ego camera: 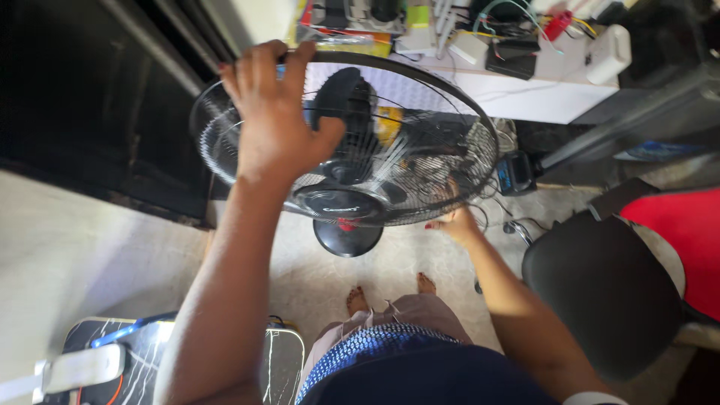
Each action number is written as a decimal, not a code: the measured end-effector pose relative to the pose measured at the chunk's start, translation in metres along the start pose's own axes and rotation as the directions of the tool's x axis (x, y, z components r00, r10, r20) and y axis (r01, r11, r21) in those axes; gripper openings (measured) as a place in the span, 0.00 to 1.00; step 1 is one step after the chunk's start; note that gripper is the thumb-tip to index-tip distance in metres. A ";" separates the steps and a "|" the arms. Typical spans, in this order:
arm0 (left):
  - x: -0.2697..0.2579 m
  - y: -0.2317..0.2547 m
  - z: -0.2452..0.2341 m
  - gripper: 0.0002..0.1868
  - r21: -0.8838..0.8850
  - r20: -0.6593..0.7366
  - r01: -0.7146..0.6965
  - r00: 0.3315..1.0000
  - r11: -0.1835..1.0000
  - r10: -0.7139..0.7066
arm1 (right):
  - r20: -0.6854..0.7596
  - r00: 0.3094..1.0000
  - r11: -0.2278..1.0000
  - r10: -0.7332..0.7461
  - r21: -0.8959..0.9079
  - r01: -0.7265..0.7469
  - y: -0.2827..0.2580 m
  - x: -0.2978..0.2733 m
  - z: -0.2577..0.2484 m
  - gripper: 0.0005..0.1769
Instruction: The person reassembles a standing electric fan by hand. They attach the fan blades to the motor hub, secure them with a central nut, and then fit both the rear and front wire cages onto the fan head.
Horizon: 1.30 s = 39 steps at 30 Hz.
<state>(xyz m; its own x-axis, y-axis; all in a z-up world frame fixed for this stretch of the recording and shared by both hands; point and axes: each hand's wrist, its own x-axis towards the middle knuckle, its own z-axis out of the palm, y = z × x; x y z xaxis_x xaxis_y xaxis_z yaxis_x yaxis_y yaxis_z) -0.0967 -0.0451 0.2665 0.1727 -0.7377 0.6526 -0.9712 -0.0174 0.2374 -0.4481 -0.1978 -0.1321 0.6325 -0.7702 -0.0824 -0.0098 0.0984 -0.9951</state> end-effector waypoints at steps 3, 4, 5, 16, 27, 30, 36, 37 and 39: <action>0.002 0.001 0.002 0.43 0.003 -0.010 0.005 1.000 1.000 -0.005 | 0.058 0.998 0.996 0.027 0.081 -0.031 0.026 -0.003 0.019 0.63; 0.002 0.001 0.002 0.43 -0.001 -0.013 0.008 1.000 1.000 -0.008 | 0.097 0.995 0.992 -0.006 0.126 -0.006 0.033 -0.001 0.024 0.60; 0.002 0.003 0.002 0.43 -0.006 -0.014 0.019 1.000 1.000 -0.019 | 0.108 0.994 0.987 0.030 0.154 -0.047 0.038 0.000 0.028 0.60; 0.005 0.013 0.001 0.44 -0.001 0.006 0.055 0.998 0.999 -0.055 | 0.043 0.992 0.949 0.118 0.288 -0.125 0.069 0.011 0.050 0.33; 0.009 0.010 -0.002 0.42 -0.045 0.008 0.094 0.996 0.995 -0.094 | 0.023 0.961 0.959 0.277 0.062 -0.278 0.049 0.013 0.067 0.52; 0.011 0.013 -0.007 0.42 -0.052 0.037 0.122 0.992 0.991 -0.120 | 0.280 0.935 0.976 0.217 -0.047 -0.212 0.045 0.023 0.079 0.32; 0.005 0.002 -0.001 0.42 -0.060 0.069 0.080 0.995 0.995 -0.076 | 0.139 0.951 0.946 0.277 0.137 -0.295 0.071 0.025 0.091 0.22; 0.007 0.001 -0.001 0.42 -0.056 0.064 0.067 0.996 0.996 -0.063 | 0.109 0.955 0.939 0.277 0.179 -0.293 0.073 0.031 0.094 0.21; 0.008 0.001 -0.002 0.43 -0.038 0.062 0.059 0.996 0.997 -0.057 | 0.083 0.947 0.920 0.311 0.225 -0.322 0.078 0.029 0.098 0.19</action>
<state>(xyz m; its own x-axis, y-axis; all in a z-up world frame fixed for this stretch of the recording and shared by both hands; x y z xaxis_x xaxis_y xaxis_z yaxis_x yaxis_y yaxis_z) -0.0961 -0.0500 0.2736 0.2172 -0.7759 0.5922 -0.9523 -0.0351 0.3032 -0.3550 -0.1507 -0.2068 0.6600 -0.6463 -0.3829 -0.0383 0.4801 -0.8764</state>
